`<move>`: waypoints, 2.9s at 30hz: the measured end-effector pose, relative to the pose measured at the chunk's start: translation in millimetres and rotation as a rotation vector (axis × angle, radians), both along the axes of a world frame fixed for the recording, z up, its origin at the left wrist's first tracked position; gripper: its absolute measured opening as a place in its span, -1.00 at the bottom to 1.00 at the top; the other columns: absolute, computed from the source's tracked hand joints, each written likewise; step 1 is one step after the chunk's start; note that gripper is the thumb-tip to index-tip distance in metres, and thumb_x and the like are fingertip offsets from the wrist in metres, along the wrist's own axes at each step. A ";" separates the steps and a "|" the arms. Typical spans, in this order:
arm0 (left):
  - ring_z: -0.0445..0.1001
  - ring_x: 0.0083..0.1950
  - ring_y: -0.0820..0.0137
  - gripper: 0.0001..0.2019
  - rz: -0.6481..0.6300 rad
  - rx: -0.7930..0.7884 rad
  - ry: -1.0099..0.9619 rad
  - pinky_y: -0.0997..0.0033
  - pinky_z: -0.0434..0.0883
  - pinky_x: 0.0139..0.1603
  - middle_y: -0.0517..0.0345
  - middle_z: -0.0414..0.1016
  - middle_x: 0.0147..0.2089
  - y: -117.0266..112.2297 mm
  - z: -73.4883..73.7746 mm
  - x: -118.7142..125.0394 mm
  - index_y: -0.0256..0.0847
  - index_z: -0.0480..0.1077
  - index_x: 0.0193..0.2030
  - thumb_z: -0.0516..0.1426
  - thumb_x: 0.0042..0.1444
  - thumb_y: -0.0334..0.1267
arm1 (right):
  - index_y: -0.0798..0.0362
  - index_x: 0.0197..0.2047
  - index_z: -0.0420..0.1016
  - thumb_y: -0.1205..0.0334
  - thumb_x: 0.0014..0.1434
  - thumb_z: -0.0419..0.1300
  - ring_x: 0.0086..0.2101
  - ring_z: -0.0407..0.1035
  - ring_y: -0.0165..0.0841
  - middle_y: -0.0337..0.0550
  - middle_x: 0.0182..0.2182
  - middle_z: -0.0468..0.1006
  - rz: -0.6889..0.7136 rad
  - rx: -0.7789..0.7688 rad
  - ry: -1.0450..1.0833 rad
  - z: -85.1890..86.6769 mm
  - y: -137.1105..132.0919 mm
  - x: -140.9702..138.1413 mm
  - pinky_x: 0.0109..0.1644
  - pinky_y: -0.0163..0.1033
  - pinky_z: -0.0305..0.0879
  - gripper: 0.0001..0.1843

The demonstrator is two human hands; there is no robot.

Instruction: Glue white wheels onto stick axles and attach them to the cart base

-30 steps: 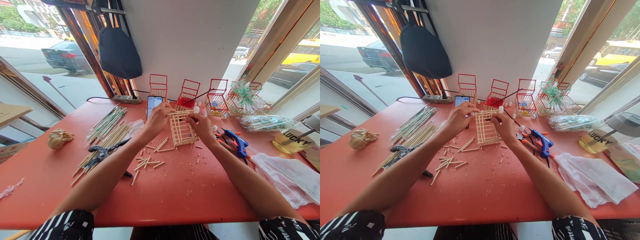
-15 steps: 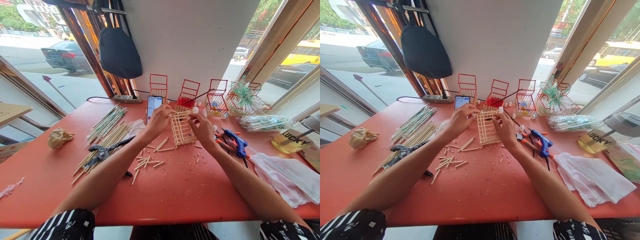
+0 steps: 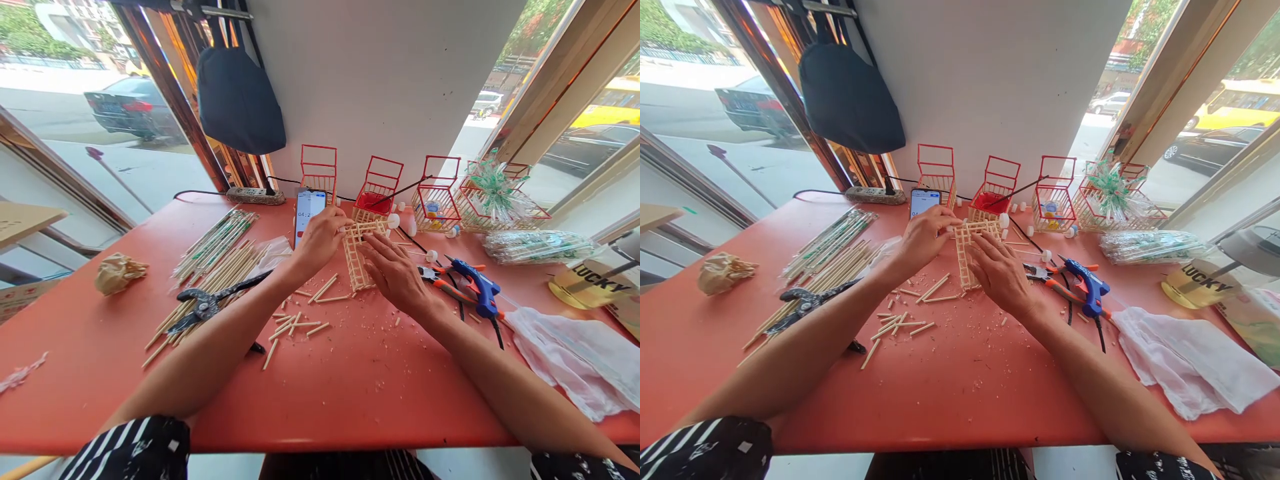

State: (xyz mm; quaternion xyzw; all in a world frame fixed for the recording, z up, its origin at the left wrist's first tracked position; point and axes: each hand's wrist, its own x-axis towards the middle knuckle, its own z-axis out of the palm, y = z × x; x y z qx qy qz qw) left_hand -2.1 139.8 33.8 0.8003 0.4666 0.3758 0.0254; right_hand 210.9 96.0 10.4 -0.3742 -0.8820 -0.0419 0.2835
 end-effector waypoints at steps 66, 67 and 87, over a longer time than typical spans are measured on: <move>0.59 -0.09 0.33 -0.70 0.006 0.015 -0.072 0.36 0.49 0.03 0.02 0.61 -0.01 6.5 -7.9 -1.6 -0.21 0.61 -0.05 0.21 0.15 -0.57 | 0.15 0.16 0.57 0.22 0.45 0.03 0.17 0.46 -0.10 0.09 0.12 0.62 -0.039 0.161 0.108 -4.0 10.9 14.7 0.31 0.07 0.38 -0.62; 0.58 -0.09 0.33 -0.70 0.005 0.011 -0.072 0.36 0.48 0.04 0.02 0.61 -0.01 6.4 -7.6 -1.4 -0.21 0.62 -0.05 0.21 0.14 -0.58 | 0.16 0.15 0.57 0.22 0.45 0.04 0.16 0.46 -0.09 0.09 0.11 0.63 -0.042 0.170 0.101 -3.4 10.9 14.5 0.29 0.08 0.39 -0.62; 0.48 -0.10 0.39 -0.61 -0.064 0.049 -0.019 0.41 0.43 -0.03 0.13 0.49 -0.11 3.3 -10.6 -1.4 -0.08 0.58 0.07 0.11 0.23 -0.53 | 0.10 0.07 0.60 0.28 0.44 0.07 0.12 0.49 -0.12 0.03 0.06 0.66 -0.031 0.152 0.116 1.8 13.1 18.4 0.26 0.05 0.40 -0.70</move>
